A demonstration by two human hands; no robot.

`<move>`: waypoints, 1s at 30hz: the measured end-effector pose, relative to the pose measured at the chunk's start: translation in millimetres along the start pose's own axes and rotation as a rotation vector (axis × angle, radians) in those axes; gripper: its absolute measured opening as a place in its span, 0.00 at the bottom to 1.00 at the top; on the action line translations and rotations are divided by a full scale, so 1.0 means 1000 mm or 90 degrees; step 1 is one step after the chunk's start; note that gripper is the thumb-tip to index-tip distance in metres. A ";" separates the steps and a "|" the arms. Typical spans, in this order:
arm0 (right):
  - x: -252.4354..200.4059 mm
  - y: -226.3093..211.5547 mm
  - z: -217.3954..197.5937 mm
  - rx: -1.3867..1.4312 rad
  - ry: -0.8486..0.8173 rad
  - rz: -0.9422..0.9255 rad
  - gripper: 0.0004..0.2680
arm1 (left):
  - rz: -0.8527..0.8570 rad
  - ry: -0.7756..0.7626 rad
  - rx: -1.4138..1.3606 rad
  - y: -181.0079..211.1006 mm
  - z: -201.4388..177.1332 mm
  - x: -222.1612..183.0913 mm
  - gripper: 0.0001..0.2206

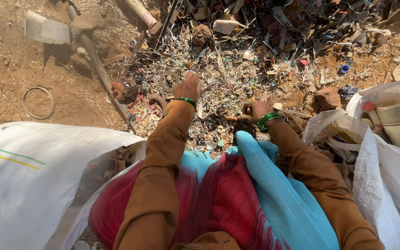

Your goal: The person sits on the ground and sorts through a pile of trash, picking out specific items and placing them into a white bag.

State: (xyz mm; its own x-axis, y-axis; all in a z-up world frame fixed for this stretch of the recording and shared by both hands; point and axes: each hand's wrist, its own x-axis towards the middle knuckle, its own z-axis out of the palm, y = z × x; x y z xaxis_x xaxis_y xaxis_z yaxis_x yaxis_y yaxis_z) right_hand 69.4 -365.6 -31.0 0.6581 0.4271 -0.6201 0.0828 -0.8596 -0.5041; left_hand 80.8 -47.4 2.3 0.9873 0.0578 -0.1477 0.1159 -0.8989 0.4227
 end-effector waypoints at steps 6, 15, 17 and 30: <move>0.005 0.040 -0.036 0.866 -0.098 -0.048 0.07 | -0.027 -0.133 0.045 0.042 0.024 0.017 0.13; 0.107 -0.071 -0.050 0.115 0.135 -0.005 0.09 | -0.048 -0.173 0.000 0.006 0.013 -0.009 0.16; 0.123 -0.083 -0.035 -0.086 0.212 -0.022 0.12 | -0.082 -0.152 -0.095 -0.007 0.017 -0.012 0.16; 0.064 -0.044 -0.113 -0.058 0.249 0.158 0.18 | -0.320 -0.147 -0.153 0.054 0.020 0.016 0.09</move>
State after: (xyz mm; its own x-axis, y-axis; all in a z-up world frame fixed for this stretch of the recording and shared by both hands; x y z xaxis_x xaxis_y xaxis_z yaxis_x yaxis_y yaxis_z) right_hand 192.3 -332.6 19.3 0.8974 0.0824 -0.4335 -0.0590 -0.9512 -0.3029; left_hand 100.7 -103.9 5.0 0.7592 0.3306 -0.5606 0.6103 -0.6608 0.4368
